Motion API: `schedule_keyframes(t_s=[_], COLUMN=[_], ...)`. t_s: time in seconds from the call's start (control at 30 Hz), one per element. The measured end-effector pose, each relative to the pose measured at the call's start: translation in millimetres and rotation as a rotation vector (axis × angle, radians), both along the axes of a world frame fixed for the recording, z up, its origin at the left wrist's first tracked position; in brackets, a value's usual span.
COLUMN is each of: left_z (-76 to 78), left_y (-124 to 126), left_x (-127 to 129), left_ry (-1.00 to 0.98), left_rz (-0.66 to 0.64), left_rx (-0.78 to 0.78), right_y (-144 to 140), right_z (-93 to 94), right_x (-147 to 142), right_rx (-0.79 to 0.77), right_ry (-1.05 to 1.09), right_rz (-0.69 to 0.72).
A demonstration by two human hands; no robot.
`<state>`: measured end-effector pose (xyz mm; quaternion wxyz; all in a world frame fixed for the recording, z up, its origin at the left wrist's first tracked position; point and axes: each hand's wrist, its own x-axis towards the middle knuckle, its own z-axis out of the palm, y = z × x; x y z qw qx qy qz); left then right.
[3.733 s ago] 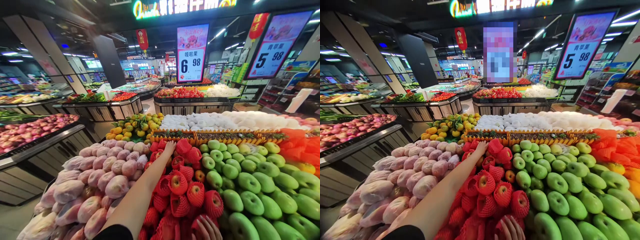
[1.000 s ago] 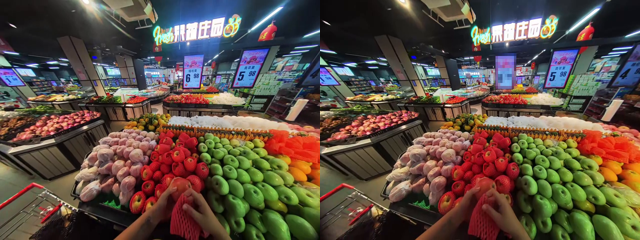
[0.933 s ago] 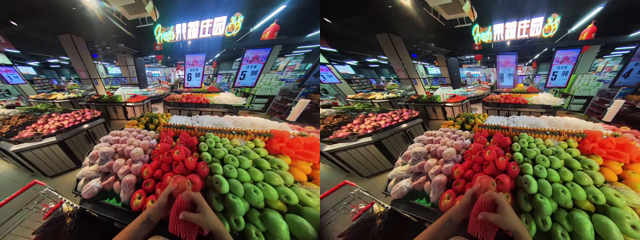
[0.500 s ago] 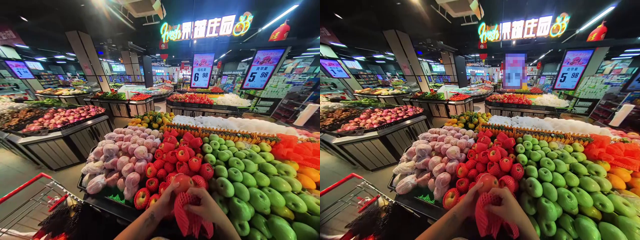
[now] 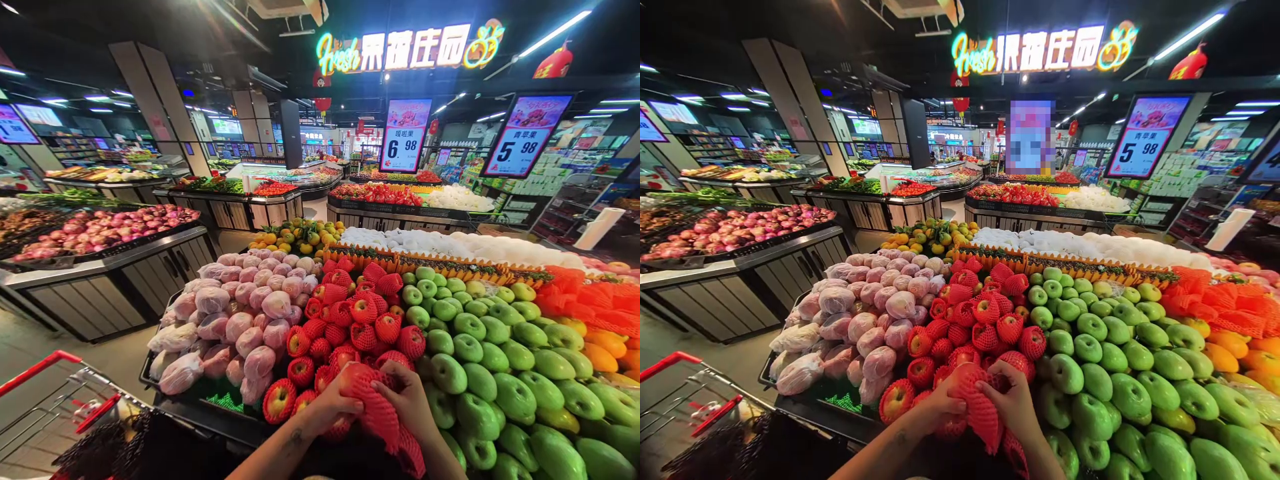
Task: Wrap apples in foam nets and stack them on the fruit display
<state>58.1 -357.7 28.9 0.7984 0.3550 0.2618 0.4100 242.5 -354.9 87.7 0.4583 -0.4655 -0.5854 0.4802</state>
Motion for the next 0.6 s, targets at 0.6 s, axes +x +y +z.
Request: schedule_keyframes(t_s=[0.6], left_z=[-18.2], left_y=[6.8], left_x=[1.3], left_ry=[-0.213], left_rz=[0.020], left_rx=[-0.163], right_y=[2.0], right_z=[-56.7], right_x=[2.1], right_rx=[-0.145], right_ry=[0.481], right_rz=[0.128])
